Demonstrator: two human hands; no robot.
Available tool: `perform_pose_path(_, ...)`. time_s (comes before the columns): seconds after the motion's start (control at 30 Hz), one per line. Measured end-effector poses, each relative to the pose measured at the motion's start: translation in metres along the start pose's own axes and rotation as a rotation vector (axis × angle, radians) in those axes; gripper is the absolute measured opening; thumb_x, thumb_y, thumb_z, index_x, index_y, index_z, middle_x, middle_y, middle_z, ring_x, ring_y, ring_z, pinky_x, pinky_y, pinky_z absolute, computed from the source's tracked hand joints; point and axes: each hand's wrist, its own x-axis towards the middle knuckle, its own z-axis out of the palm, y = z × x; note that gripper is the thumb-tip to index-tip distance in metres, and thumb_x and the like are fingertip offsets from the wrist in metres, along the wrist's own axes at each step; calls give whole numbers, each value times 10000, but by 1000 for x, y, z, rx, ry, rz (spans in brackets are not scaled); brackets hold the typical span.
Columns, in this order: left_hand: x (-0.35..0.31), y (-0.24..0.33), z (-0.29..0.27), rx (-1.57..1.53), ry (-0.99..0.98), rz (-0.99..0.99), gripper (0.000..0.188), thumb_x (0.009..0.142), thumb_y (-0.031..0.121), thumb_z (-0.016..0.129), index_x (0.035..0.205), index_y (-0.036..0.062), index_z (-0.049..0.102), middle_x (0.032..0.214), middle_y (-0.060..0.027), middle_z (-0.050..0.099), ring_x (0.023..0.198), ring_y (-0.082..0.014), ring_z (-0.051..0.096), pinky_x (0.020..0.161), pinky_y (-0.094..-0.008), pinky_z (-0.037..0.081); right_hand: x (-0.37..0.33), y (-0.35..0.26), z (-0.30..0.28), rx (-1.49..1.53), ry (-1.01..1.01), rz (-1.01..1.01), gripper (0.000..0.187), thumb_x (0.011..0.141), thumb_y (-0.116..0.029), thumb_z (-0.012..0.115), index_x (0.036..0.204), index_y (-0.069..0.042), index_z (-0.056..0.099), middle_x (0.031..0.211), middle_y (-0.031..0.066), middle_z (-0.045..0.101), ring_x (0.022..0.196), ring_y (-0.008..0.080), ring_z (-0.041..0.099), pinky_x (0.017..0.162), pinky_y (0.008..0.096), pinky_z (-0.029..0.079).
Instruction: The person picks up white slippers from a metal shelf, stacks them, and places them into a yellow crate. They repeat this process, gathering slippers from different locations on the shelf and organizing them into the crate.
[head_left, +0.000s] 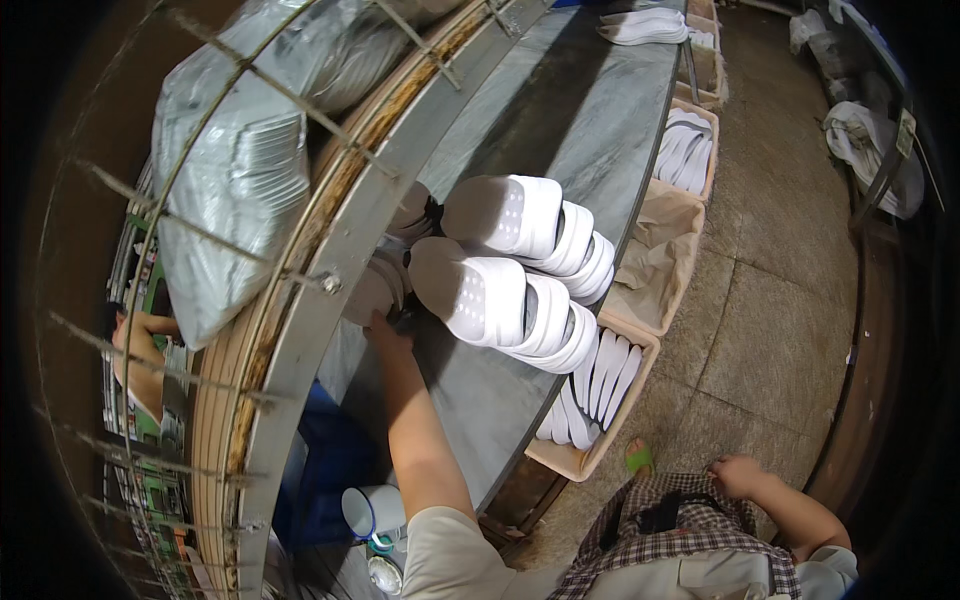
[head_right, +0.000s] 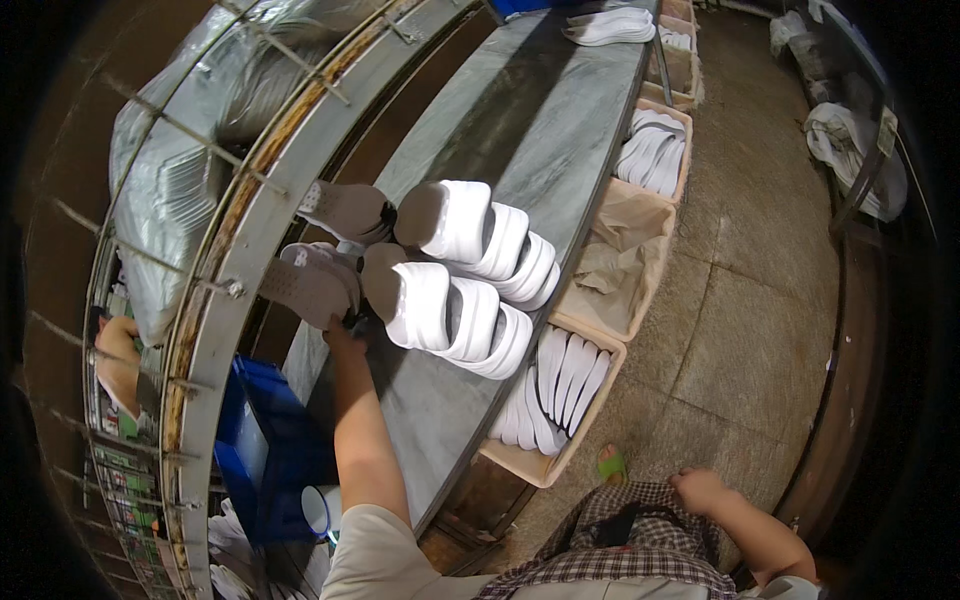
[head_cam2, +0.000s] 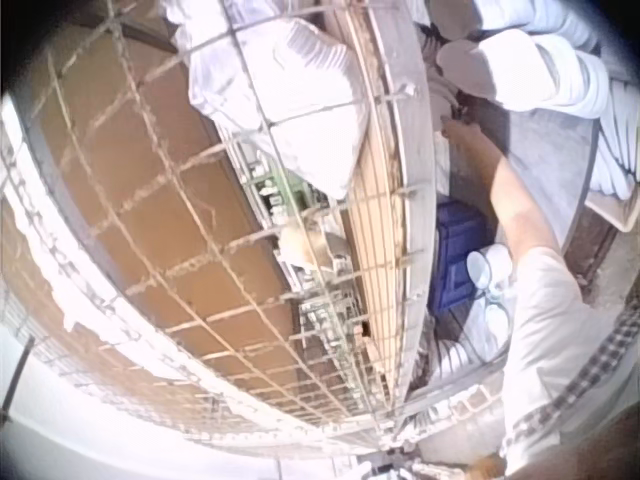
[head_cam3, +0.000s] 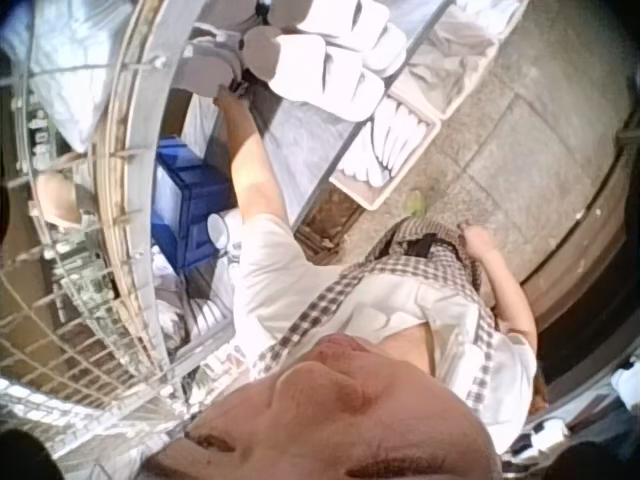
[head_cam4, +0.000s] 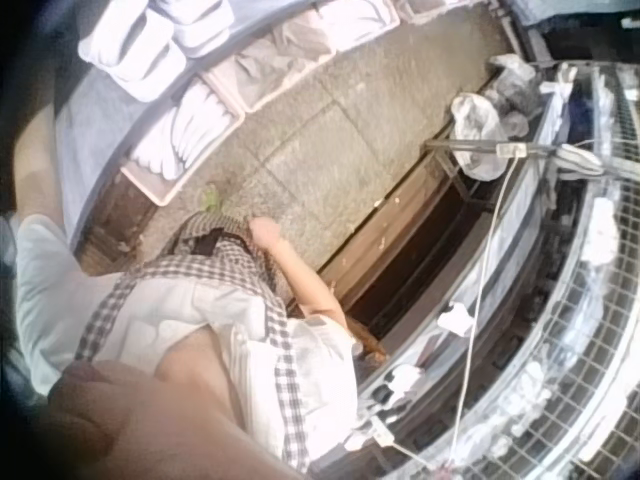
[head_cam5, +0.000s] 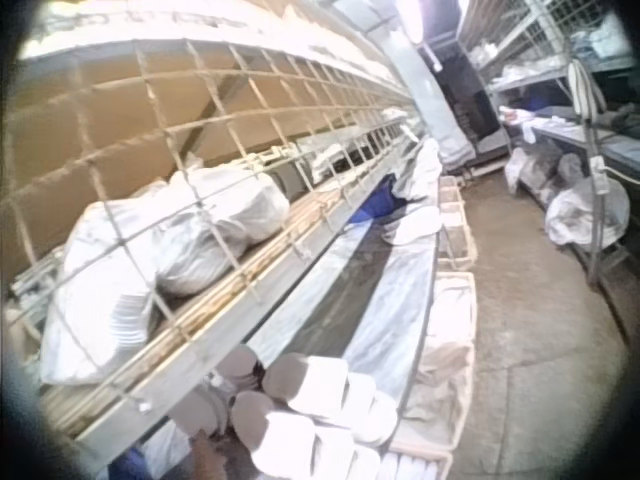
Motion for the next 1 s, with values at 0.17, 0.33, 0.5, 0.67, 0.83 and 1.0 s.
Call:
perform_pose_path(0.17,15,-10,10,-272,-345,-265,535,864,249,550,1330,69,359,1352,-163,344,1164,-367,425,940,-610,360,-13,8,12,-9,-27,149,271,770,-198,572,1009,-74,609,914,156,603,855,339,595,730,427,491)
perform_pose_path(0.33,16,-19,17,205,-636,333,475,893,282,528,1285,42,406,1270,-163,444,1154,-360,447,976,-540,382,11,-18,4,61,77,108,255,768,-203,575,983,-70,608,926,143,606,857,335,600,727,435,497)
perform_pose_path(0.5,42,-20,33,-361,-367,-338,458,912,323,490,1228,-6,449,1220,-173,495,1145,-345,463,981,-519,383,29,-33,-9,49,96,49,243,766,-213,573,959,-72,617,912,131,611,864,329,604,712,439,502)
perform_pose_path(0.67,45,-20,6,-331,-428,-373,434,924,328,462,1214,7,466,1201,-180,502,1122,-346,479,949,-564,388,31,-27,-12,5,56,87,239,761,-194,562,958,-72,620,875,132,608,863,322,598,714,437,500)
perform_pose_path(0.83,-13,9,-21,-359,-289,-409,364,922,258,488,1206,29,484,1210,-146,511,1111,-325,492,924,-559,415,49,-27,-33,100,160,-68,248,765,-202,572,963,-62,623,872,152,607,873,327,592,736,437,492)
perform_pose_path(1.0,-159,19,-109,-289,-141,-481,316,896,165,566,1160,9,490,1204,-150,507,1102,-333,479,932,-563,415,103,-71,-74,447,161,-275,385,818,-324,606,1071,-35,598,952,180,620,896,336,594,762,411,486)
